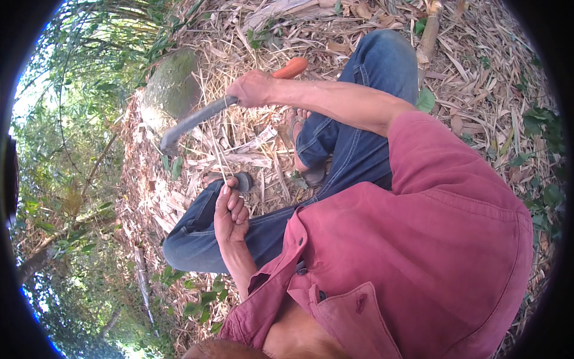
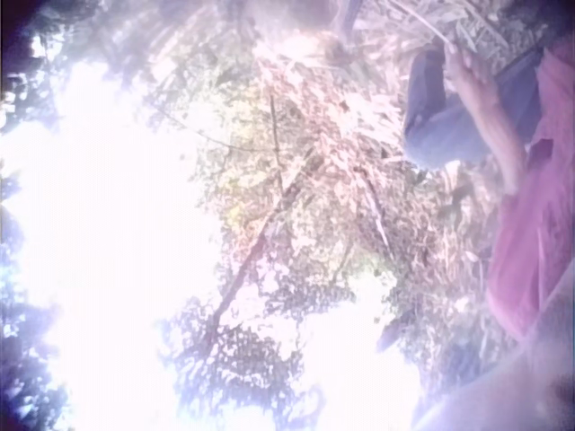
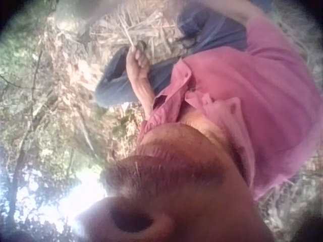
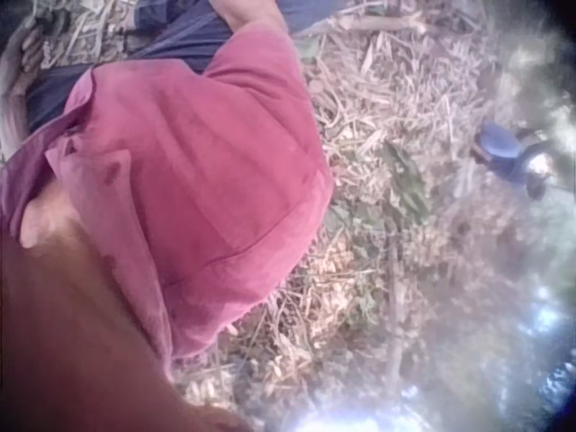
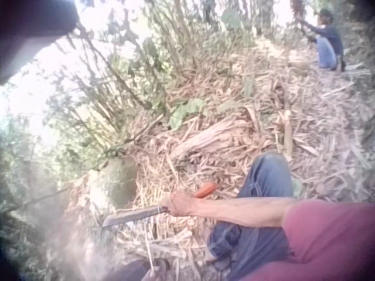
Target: The person sits on the ground and uses a machete to shave thin strips from a piece of bamboo. They hold the bamboo in their left hand and repeatedly strike it with the machete in their right hand to create fine shavings.
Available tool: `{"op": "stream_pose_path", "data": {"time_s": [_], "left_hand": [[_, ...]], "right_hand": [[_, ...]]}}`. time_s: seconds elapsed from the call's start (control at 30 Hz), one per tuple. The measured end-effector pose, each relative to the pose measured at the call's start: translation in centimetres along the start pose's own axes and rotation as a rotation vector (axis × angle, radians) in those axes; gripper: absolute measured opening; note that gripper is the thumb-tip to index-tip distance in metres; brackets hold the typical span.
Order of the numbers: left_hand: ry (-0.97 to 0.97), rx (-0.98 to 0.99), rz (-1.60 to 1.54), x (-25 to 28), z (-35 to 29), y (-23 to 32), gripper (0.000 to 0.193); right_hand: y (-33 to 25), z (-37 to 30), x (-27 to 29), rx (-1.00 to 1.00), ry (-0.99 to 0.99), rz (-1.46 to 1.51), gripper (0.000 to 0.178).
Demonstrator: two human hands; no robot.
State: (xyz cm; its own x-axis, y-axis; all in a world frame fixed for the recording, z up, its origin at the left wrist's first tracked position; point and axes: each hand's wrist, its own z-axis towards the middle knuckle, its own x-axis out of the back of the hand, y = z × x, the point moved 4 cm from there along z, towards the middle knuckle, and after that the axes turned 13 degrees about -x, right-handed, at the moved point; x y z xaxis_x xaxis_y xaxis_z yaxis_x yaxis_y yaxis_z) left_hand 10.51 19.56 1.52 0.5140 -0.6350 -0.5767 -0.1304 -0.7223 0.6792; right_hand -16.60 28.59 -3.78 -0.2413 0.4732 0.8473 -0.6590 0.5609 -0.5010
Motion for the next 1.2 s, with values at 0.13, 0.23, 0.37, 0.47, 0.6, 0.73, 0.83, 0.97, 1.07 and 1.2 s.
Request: {"op": "stream_pose_path", "data": {"time_s": [0.13,0.23,0.37,0.47,0.6,0.73,0.83,0.97,1.07,1.2], "left_hand": [[0.033,0.020,-0.019,-0.5,-1.2,-0.6,0.021],[0.046,0.018,-0.037,-0.1,-0.6,-1.0,0.020],[0.000,0.029,-0.045,-0.6,-0.9,-0.6,0.020],[0.018,0.040,-0.087,-0.5,-1.8,-0.9,0.020],[0.021,0.070,-0.135,-1.0,-1.2,-2.0,0.019],[0.002,0.104,-0.162,-1.0,-1.9,-1.6,0.018],[0.030,0.141,-0.159,-1.1,-2.6,-2.3,0.017],[-0.009,0.129,-0.205,-1.7,-2.4,-2.3,0.016],[-0.015,0.124,-0.103,-1.9,-2.9,-1.6,0.016],[0.116,0.070,0.059,-1.3,-3.5,-2.3,0.015]], "right_hand": [[2.5,1.7,-0.2,-0.227,-0.144,-0.028,0.012],[0.7,0.6,0.3,-0.046,-0.073,0.047,0.011],[0.1,0.2,0.3,0.032,0.040,-0.032,0.009],[2.1,2.2,0.7,-0.253,-0.120,0.004,0.009],[-0.5,-0.4,0.6,0.101,0.090,0.061,0.011],[0.4,0.9,0.2,-0.127,-0.100,0.007,0.013],[0.4,0.5,1.1,-0.109,-0.061,0.021,0.013],[-0.5,-0.2,0.6,0.060,0.059,0.025,0.011],[0.7,1.2,0.3,-0.121,-0.108,-0.062,0.011],[1.9,1.2,-0.1,-0.153,-0.182,-0.077,0.013]]}}
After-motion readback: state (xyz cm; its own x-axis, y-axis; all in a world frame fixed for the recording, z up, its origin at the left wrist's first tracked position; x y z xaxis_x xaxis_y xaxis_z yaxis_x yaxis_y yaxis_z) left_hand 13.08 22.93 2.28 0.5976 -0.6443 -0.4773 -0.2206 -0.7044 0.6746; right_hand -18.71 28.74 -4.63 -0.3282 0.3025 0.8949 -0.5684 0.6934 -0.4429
